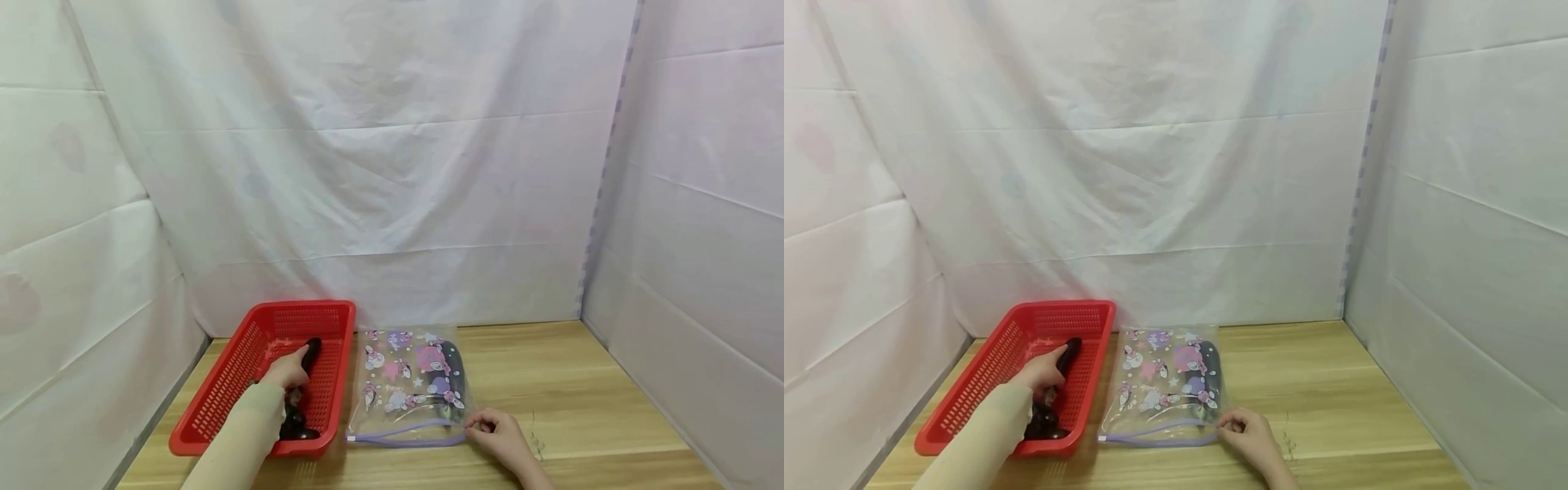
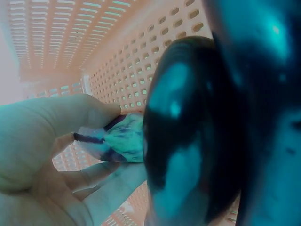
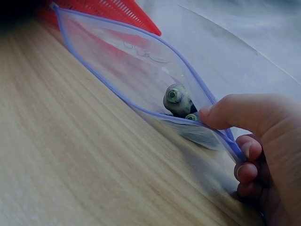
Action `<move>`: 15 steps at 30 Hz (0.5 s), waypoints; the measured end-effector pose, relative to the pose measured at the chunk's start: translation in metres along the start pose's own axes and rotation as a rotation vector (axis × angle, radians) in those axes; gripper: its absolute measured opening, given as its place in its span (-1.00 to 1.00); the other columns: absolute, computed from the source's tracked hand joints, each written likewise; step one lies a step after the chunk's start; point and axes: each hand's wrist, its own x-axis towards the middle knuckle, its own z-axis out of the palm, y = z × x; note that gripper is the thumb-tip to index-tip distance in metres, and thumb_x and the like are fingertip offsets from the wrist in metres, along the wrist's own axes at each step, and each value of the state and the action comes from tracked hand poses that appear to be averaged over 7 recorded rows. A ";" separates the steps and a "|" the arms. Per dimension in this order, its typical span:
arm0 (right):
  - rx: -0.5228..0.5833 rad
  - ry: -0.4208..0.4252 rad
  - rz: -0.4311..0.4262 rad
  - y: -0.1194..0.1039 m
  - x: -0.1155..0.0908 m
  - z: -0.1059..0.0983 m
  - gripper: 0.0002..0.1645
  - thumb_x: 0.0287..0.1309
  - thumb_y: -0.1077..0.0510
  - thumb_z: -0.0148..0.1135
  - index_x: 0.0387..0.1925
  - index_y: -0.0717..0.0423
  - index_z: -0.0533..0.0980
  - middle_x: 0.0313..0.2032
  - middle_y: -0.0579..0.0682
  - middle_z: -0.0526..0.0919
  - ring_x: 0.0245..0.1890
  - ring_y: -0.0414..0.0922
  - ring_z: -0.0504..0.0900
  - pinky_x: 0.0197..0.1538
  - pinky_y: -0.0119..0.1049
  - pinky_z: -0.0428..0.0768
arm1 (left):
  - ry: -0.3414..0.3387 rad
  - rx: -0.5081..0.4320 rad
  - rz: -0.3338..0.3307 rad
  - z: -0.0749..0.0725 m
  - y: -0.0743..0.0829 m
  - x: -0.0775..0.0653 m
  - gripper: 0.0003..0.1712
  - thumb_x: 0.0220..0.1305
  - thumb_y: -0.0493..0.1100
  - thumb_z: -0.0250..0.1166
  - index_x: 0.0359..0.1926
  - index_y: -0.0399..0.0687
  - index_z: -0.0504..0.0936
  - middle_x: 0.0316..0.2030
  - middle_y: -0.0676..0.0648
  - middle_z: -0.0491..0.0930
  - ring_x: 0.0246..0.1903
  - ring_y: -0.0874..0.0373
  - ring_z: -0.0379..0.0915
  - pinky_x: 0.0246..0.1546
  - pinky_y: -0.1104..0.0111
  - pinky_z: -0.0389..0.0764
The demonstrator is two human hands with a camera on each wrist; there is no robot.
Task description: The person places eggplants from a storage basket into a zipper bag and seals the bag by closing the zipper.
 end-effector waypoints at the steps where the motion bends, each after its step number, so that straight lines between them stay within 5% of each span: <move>1: 0.002 -0.004 0.011 -0.003 0.000 0.000 -0.86 -0.08 0.31 0.46 -0.46 0.05 0.65 -0.67 -0.19 0.30 -0.62 -0.34 0.28 -0.49 -0.44 0.33 | 0.000 0.004 -0.001 0.000 0.000 0.001 0.02 0.03 -0.46 0.25 0.51 -0.07 0.02 -0.28 -0.29 0.57 -0.73 0.04 0.42 -0.69 0.27 0.44; 6: 0.006 -0.024 0.025 -0.032 -0.004 -0.004 -0.89 -0.06 0.36 0.42 -0.45 0.16 0.64 -0.67 -0.16 0.31 -0.62 -0.33 0.29 -0.49 -0.43 0.33 | -0.002 -0.011 -0.005 -0.001 -0.001 0.003 0.02 0.04 -0.47 0.23 0.52 -0.03 0.02 -0.42 -0.24 0.60 -0.75 0.06 0.37 -0.73 0.28 0.40; 8: 0.015 -0.028 0.013 -0.040 -0.006 -0.006 -0.90 -0.06 0.36 0.42 -0.45 0.17 0.64 -0.67 -0.15 0.32 -0.62 -0.34 0.29 -0.48 -0.44 0.34 | 0.001 -0.018 -0.002 -0.001 -0.001 0.002 0.02 0.03 -0.47 0.24 0.51 -0.03 0.03 -0.29 -0.28 0.59 -0.74 0.05 0.36 -0.73 0.29 0.37; 15: 0.009 -0.025 0.034 -0.043 -0.009 -0.006 -0.88 -0.09 0.37 0.43 -0.47 0.16 0.64 -0.66 -0.15 0.33 -0.60 -0.32 0.31 -0.45 -0.45 0.34 | 0.003 -0.041 0.013 -0.005 0.000 -0.005 0.06 -0.02 -0.47 0.27 0.51 -0.03 0.05 -0.31 -0.28 0.61 -0.74 0.04 0.38 -0.78 0.33 0.30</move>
